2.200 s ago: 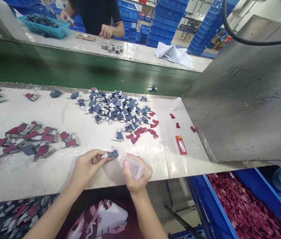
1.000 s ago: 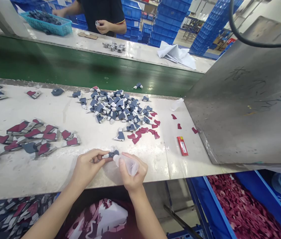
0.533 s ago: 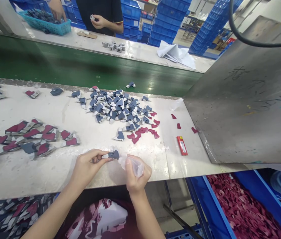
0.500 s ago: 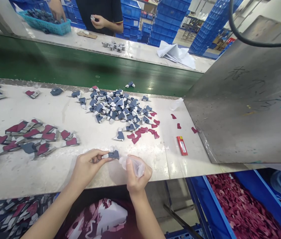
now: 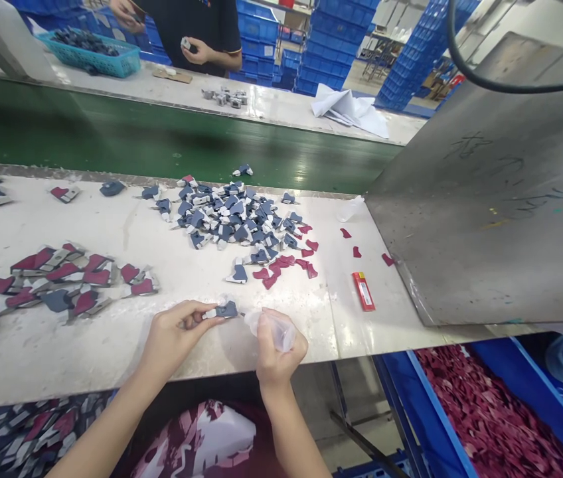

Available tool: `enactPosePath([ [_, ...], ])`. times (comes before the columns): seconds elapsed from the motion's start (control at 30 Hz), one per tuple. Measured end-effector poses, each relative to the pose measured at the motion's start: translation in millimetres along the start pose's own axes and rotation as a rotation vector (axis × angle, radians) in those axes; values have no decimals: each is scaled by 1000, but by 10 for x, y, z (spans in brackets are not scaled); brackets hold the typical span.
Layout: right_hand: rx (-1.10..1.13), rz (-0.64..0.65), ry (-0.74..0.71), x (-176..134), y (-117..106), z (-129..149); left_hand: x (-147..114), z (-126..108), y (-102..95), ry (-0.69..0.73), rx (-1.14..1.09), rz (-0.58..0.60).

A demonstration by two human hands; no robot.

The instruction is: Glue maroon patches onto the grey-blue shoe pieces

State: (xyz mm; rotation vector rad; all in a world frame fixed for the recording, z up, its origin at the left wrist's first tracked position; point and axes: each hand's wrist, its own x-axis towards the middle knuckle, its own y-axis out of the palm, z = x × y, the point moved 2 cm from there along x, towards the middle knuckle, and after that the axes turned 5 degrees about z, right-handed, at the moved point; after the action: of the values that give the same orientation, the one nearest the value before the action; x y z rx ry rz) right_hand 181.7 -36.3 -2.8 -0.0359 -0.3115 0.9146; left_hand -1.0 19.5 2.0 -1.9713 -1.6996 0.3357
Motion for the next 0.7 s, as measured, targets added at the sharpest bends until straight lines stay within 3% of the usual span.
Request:
enactPosePath([
  [0.17, 146, -72, 40, 106, -64, -6, 14, 2, 6, 29, 79, 45],
  [0.3, 149, -229, 69, 379, -318, -80, 160, -109, -107, 92, 234, 243],
  [0.37, 149, -225, 102, 561, -472, -156, 333, -234, -250, 104, 298, 261],
  [0.47, 132, -182, 164, 796, -663, -284, 764, -500, -520, 132, 346, 92],
  [0.57, 114, -176, 202, 910, -749, -370, 1396, -697, -693, 151, 403, -47],
  [0.63, 67, -165, 217, 912, -744, -380, 1904, -685, -720, 110, 504, -63],
  [0.7, -56, -208, 142, 863, -724, -334, 2420, -555, -688, 96, 606, -9],
])
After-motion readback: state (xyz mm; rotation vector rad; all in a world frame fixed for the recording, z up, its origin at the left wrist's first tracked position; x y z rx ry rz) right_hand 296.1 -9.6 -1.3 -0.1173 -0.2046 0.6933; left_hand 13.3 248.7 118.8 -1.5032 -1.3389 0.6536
